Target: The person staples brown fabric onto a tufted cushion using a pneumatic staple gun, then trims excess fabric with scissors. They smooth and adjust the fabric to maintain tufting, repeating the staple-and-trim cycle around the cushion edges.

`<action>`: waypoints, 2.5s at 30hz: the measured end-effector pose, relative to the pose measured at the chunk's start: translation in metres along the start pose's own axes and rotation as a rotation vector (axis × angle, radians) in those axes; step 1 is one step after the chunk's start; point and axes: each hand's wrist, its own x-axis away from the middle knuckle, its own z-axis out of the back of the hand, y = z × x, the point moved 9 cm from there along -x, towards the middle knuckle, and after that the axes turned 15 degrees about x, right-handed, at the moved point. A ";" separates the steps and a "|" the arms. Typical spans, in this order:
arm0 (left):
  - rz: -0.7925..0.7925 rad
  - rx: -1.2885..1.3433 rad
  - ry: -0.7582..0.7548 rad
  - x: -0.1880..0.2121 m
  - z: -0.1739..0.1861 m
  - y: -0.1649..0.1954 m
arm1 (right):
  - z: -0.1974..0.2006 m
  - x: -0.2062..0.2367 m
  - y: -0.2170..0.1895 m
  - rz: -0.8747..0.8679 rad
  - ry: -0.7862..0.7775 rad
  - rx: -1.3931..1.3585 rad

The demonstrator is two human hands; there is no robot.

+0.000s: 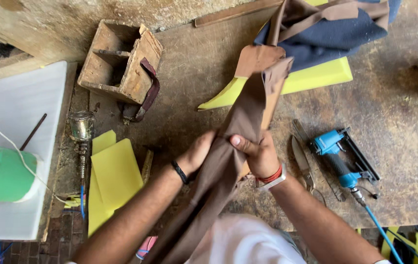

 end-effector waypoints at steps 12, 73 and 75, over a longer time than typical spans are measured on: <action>0.078 -0.178 0.030 0.025 -0.034 0.101 | 0.001 -0.014 0.044 0.088 -0.092 -0.173; -0.310 0.094 -0.270 0.029 -0.078 0.151 | 0.273 0.067 0.059 -0.400 0.331 1.731; -0.341 0.111 -0.260 0.017 -0.076 0.154 | 0.240 0.056 0.026 -0.181 0.379 1.623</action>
